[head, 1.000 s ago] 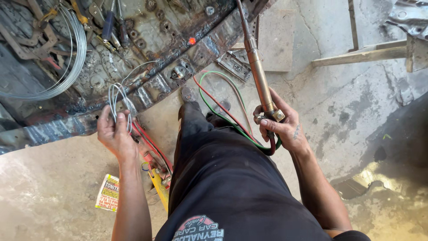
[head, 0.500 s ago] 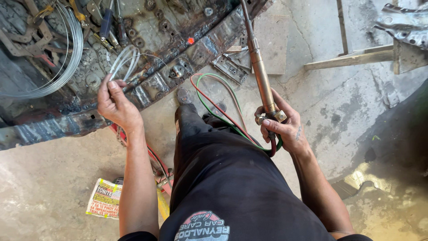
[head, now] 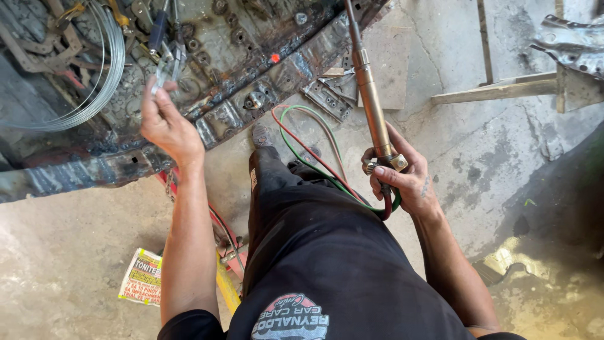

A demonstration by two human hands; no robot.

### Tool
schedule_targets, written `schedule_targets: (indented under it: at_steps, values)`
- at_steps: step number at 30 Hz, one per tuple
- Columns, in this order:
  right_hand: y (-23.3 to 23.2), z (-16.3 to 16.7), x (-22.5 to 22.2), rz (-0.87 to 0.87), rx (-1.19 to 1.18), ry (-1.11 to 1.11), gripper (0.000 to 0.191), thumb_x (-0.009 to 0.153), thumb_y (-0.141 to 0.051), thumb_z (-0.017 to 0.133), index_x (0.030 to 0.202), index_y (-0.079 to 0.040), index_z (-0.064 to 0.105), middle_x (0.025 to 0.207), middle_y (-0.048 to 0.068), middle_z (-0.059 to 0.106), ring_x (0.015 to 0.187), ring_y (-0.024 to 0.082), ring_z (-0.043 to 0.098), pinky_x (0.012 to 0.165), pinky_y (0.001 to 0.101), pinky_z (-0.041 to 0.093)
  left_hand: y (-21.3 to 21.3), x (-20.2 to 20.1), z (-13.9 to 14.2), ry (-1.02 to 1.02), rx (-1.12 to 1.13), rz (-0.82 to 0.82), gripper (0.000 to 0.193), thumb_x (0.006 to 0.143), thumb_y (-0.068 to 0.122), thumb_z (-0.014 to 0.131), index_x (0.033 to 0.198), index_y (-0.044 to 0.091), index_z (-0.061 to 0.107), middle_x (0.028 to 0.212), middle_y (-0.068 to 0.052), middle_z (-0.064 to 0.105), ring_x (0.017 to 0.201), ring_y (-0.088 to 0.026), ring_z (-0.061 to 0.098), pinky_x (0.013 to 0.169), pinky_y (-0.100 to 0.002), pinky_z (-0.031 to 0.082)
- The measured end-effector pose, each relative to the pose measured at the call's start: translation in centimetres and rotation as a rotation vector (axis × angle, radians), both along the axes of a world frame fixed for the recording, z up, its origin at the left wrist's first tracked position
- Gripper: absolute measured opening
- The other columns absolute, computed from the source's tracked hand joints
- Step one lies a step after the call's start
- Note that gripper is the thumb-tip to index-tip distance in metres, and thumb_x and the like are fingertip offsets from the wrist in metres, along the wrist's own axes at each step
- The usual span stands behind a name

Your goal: The person lies under a raised car and works along the undercarriage seam, holding a torch in one hand and feeding a wire with the other. The torch flame melts the wire along the seam as they move from spot to spot, occasionally pausing to reposition the wire or torch.

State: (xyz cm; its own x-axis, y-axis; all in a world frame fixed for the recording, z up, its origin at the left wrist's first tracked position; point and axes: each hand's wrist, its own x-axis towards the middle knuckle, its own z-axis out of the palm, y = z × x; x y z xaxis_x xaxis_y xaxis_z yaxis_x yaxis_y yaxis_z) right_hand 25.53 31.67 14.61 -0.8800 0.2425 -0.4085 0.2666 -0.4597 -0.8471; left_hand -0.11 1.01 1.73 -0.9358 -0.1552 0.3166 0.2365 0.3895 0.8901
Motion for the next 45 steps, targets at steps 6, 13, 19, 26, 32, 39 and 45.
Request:
schedule_targets:
  at_steps: [6, 13, 19, 26, 32, 39, 45]
  values:
    - [0.6, -0.6, 0.5, -0.032, -0.015, 0.008, 0.093, 0.087, -0.011, 0.077, 0.166, -0.002, 0.028, 0.099, 0.018, 0.064, 0.061, 0.017, 0.061, 0.048, 0.0296, 0.050, -3.6, 8.4, -0.4, -0.043, -0.254, -0.043, 0.023, 0.115, 0.011, 0.052, 0.129, -0.001, 0.065, 0.099, -0.013, 0.075, 0.089, -0.022, 0.073, 0.079, -0.035, 0.056]
    - [0.8, -2.0, -0.1, -0.011, -0.058, 0.027, 0.094, 0.088, -0.012, 0.078, 0.167, -0.002, 0.028, 0.100, 0.018, 0.063, 0.061, 0.016, 0.060, 0.049, 0.0288, 0.050, -11.0, 18.8, -0.6, -0.276, -0.672, -0.170, 0.028, 0.115, 0.015, 0.049, 0.127, -0.003, 0.068, 0.103, -0.020, 0.071, 0.093, -0.033, 0.068, 0.078, -0.046, 0.052]
    - [1.0, -2.2, -0.7, 0.027, -0.023, 0.014, 0.095, 0.087, -0.012, 0.078, 0.167, -0.002, 0.027, 0.103, 0.018, 0.065, 0.060, 0.016, 0.061, 0.047, 0.0291, 0.050, -10.9, 20.8, -0.9, -0.750, -0.054, -0.003, 0.032, 0.107, 0.019, 0.048, 0.122, -0.003, 0.066, 0.121, -0.011, 0.055, 0.091, -0.023, 0.073, 0.076, -0.035, 0.060]
    - [1.1, -2.4, -1.6, 0.057, -0.008, 0.025, 0.096, 0.087, -0.010, 0.077, 0.167, -0.008, 0.023, 0.106, 0.020, 0.065, 0.061, 0.018, 0.062, 0.047, 0.0309, 0.052, -6.0, 10.1, 1.0, -0.253, -0.084, -0.121, 0.031, 0.117, 0.014, 0.048, 0.118, -0.004, 0.072, 0.114, -0.010, 0.077, 0.104, -0.021, 0.073, 0.096, -0.036, 0.055]
    - [1.3, -1.9, -0.7, 0.027, 0.002, 0.021, 0.095, 0.089, -0.009, 0.076, 0.167, -0.009, 0.024, 0.106, 0.023, 0.064, 0.062, 0.019, 0.063, 0.047, 0.0316, 0.052, -0.6, 5.4, -1.4, -0.195, 0.179, -0.167, 0.024, 0.115, 0.014, 0.048, 0.123, -0.003, 0.062, 0.090, -0.009, 0.068, 0.084, -0.017, 0.065, 0.083, -0.033, 0.054]
    - [2.6, -1.9, 0.4, -0.041, 0.016, 0.014, 0.094, 0.089, -0.008, 0.075, 0.168, -0.009, 0.024, 0.106, 0.024, 0.064, 0.062, 0.019, 0.062, 0.048, 0.0314, 0.052, -3.3, 14.2, -5.4, -0.419, -0.295, -0.510, 0.032, 0.107, 0.014, 0.049, 0.135, 0.001, 0.060, 0.078, -0.006, 0.059, 0.068, -0.017, 0.059, 0.063, -0.034, 0.048]
    - [3.3, -2.9, 0.2, -0.029, 0.073, -0.022, 0.092, 0.090, -0.006, 0.072, 0.167, -0.010, 0.023, 0.109, 0.021, 0.065, 0.063, 0.017, 0.062, 0.049, 0.0304, 0.053, -7.8, 17.9, -7.3, -1.038, 0.352, -0.374, 0.034, 0.107, 0.016, 0.047, 0.136, 0.005, 0.062, 0.065, 0.006, 0.041, 0.056, -0.005, 0.040, 0.056, -0.023, 0.044]
